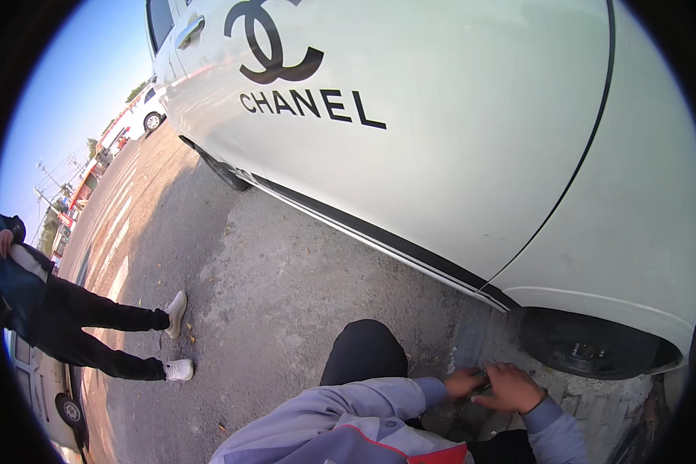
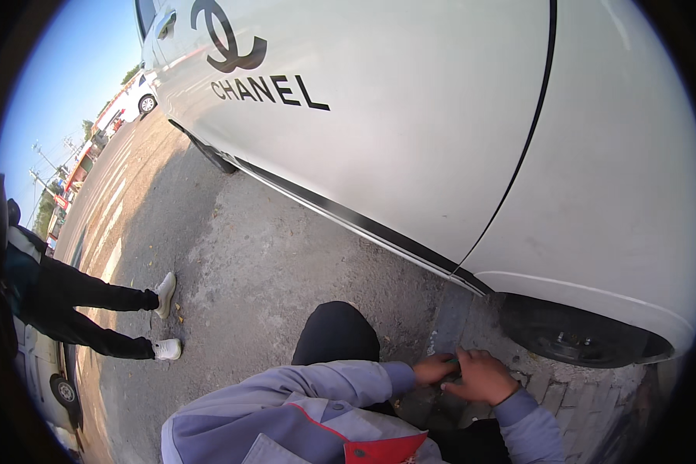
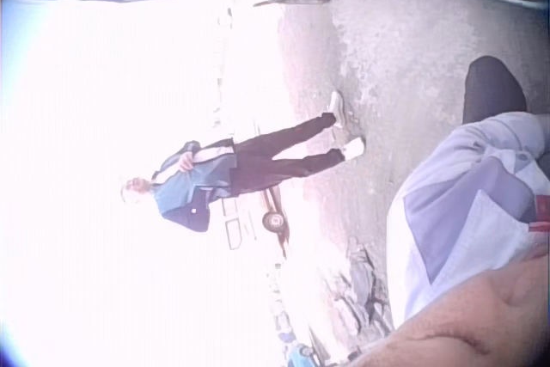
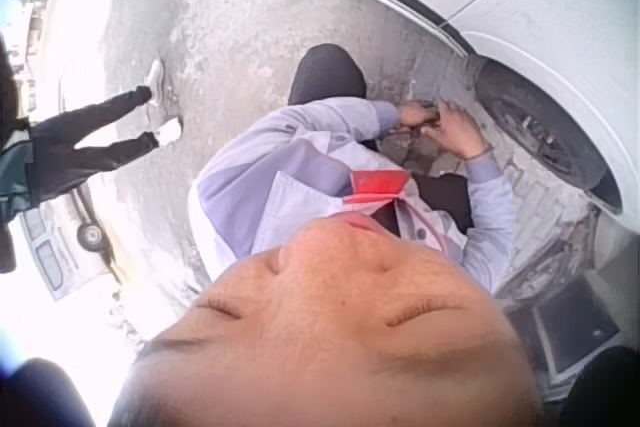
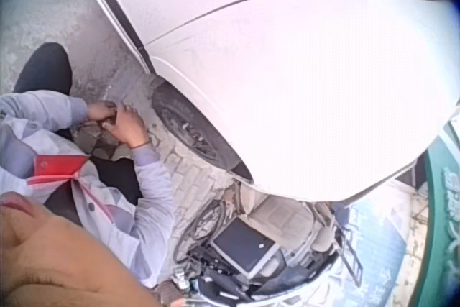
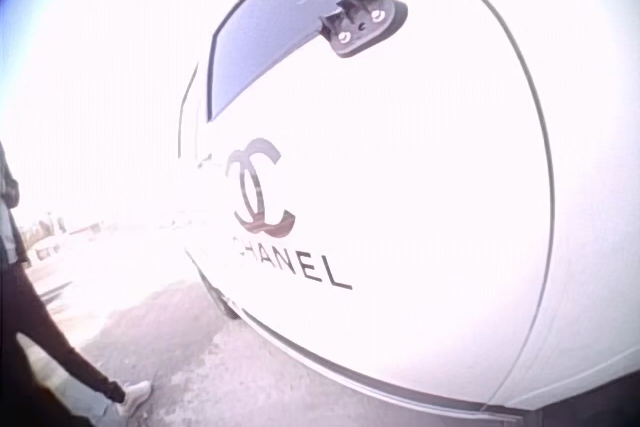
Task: The person uses a tape measure to measure the wheel arch and tire clearance on a white car. They measure multiple points around the front and rear wheel wells, then inspect the front bumper area.
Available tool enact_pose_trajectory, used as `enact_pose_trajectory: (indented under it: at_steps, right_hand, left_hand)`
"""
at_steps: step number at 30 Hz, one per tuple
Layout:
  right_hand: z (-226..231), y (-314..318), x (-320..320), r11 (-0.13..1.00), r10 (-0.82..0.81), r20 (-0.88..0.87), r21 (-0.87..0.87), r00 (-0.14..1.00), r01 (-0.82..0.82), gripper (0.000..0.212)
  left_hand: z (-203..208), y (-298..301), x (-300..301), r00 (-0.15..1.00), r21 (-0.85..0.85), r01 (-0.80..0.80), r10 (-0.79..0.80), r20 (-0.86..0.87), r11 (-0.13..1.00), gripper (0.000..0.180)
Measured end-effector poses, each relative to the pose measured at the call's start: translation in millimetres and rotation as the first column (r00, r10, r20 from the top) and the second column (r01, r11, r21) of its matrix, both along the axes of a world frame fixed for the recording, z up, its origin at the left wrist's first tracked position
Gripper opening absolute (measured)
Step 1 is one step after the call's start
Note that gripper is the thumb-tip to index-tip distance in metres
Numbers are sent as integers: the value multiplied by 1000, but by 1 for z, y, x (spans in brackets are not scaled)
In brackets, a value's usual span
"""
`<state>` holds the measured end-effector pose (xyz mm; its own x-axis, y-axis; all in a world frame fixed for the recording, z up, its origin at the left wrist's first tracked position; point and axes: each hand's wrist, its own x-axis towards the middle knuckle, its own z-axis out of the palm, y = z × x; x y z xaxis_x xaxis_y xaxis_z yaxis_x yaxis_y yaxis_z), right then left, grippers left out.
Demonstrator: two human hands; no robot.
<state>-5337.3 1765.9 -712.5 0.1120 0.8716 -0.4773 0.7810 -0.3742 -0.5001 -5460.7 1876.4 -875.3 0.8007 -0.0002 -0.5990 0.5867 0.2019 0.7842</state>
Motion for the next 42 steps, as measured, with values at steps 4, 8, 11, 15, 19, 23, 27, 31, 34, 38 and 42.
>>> enact_pose_trajectory:
  at_steps: [4, 8, 11, 15, 19, 23, 27, 31, 34, 38, 42]
  right_hand:
    - [48, -18, 4, 969, -185, 33, 172, 982, 177, 77]
    - [58, -41, 17, 825, -390, -104, 402, 915, 397, 59]
    - [33, -50, 15, 797, -453, -29, 434, 891, 420, 57]
    - [-8, -58, 5, 981, -186, 62, 61, 981, 182, 60]
    - [-45, -55, 9, 976, -104, -103, -200, 989, 82, 62]
    - [-63, -55, 23, 962, -188, -122, -223, 974, 158, 63]
    - [-55, -62, 35, 923, -315, -116, -269, 942, 275, 63]
    - [-47, -74, 29, 869, -475, -128, -222, 870, 442, 64]
    - [-52, -84, 9, 803, -576, -195, -315, 794, 505, 62]
    - [-57, -87, -44, 675, -713, -155, -416, 684, 609, 52]
    - [-50, -93, -99, 640, -686, -212, -631, 696, 439, 43]
  left_hand:
    - [-11, -13, 4, 761, 486, 557, -648, 25, 673, 58]
    - [-15, -24, -3, 435, 560, 764, -897, -79, 321, 60]
    - [-10, -25, -11, 320, 582, 769, -947, 7, 264, 64]
    - [8, -31, -7, 225, 607, 789, -964, -145, 93, 61]
    - [16, -33, 3, 231, 569, 817, -959, -163, 101, 55]
    - [4, -30, -1, 221, 565, 820, -961, -165, 91, 50]
    - [-14, -19, -17, 277, 521, 834, -954, -115, 180, 49]
    - [-4, -1, -48, 428, 406, 855, -881, -201, 322, 51]
    - [34, 17, -76, 543, 384, 821, -784, -299, 422, 52]
    - [106, 43, -101, 626, 381, 776, -688, -368, 502, 54]
    - [181, 65, -108, 558, 334, 828, -609, -564, 450, 52]
